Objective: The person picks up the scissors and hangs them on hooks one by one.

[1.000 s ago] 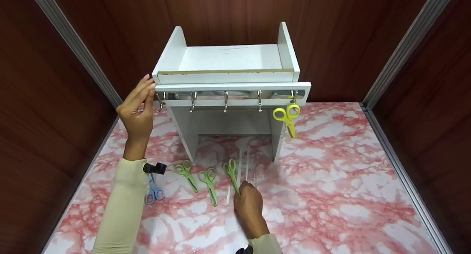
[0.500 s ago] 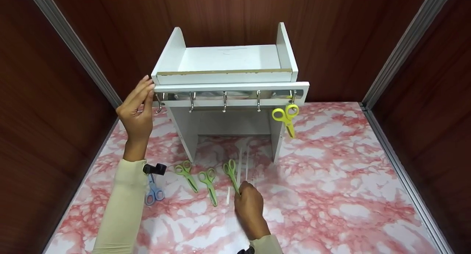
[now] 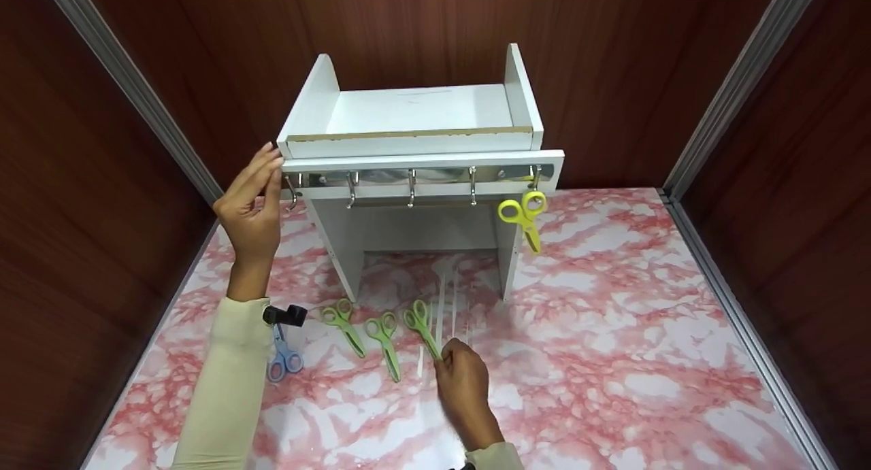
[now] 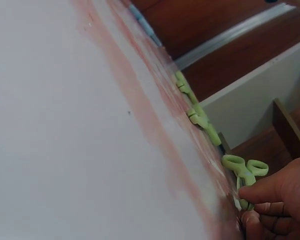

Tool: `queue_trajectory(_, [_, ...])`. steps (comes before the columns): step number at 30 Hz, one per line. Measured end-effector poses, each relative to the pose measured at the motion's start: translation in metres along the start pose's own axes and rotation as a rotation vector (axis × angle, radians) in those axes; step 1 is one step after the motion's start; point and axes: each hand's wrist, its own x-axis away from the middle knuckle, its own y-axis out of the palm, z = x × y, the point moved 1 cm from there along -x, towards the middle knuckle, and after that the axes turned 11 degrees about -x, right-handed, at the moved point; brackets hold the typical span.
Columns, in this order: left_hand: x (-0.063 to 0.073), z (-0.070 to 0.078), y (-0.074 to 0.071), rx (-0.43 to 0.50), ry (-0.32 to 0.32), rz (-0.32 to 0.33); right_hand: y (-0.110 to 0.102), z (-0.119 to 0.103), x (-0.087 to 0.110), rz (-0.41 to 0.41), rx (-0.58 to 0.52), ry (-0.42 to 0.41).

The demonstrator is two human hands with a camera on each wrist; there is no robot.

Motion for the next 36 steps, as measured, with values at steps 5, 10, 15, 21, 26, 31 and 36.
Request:
queue_trajectory(5, [-0.001, -0.001, -0.002, 0.002, 0.006, -0.017, 0.0, -0.002, 0.0, -0.003, -0.029, 0.001])
queue_trajectory(10, [-0.001, 0.0, -0.004, 0.003, 0.003, -0.02, -0.001, -0.001, 0.0, -0.005, -0.045, -0.007])
queue_trajectory(15, [-0.001, 0.0, -0.004, 0.0, 0.004, -0.02, -0.002, 0.0, -0.001, 0.002, -0.098, -0.014])
queue_trajectory(21, [-0.002, 0.0, -0.003, -0.002, 0.005, -0.027, -0.004, 0.003, -0.002, 0.008, -0.187, 0.056])
queue_trajectory(26, [-0.003, 0.0, -0.003, 0.002, 0.01, -0.024, -0.007, 0.004, -0.003, 0.044, -0.256, 0.148])
queue_trajectory(31, [-0.005, 0.001, -0.003, 0.006, 0.015, -0.022, -0.01, 0.003, -0.003, 0.05, -0.298, 0.235])
queue_trajectory(36, [-0.004, 0.001, -0.003, 0.002, 0.016, -0.025, -0.011, 0.003, 0.0, 0.065, -0.337, 0.281])
